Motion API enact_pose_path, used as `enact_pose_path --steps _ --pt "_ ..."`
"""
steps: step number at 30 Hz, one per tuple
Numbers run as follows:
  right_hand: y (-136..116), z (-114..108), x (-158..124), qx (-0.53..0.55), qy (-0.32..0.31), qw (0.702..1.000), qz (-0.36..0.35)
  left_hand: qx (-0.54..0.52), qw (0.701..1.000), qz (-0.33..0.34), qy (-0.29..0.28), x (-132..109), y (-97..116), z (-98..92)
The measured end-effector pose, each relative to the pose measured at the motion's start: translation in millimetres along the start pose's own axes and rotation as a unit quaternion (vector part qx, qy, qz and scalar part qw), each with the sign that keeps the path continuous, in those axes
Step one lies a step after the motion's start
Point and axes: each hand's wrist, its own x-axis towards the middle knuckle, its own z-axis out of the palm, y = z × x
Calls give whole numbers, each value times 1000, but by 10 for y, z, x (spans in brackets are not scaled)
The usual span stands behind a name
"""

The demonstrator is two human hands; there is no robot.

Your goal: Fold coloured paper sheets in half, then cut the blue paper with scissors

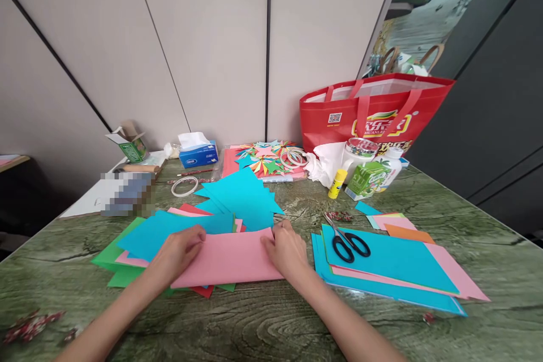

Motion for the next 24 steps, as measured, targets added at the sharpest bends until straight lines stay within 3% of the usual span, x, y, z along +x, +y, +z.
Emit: enact_pose_path --steps 3,7,8,10,13,16,24 --pt "-37 38 -48 -29 9 999 18 111 994 0 -16 -47 84 64" --pt "-47 52 -93 1 74 997 20 227 972 40 42 -82 183 101" --pt "-48 46 -100 5 88 996 9 236 969 56 38 -80 202 93" --pt "-52 24 -106 -9 96 995 -37 214 972 94 -24 -64 221 61" --pt "-78 -13 -83 -66 60 984 -154 141 969 153 -135 -25 199 0" --pt "-130 -55 -27 -110 2 963 -247 104 965 179 -161 15 155 -41" --pt "-327 -264 95 -124 -116 947 -274 125 958 180 -187 189 360 -79"
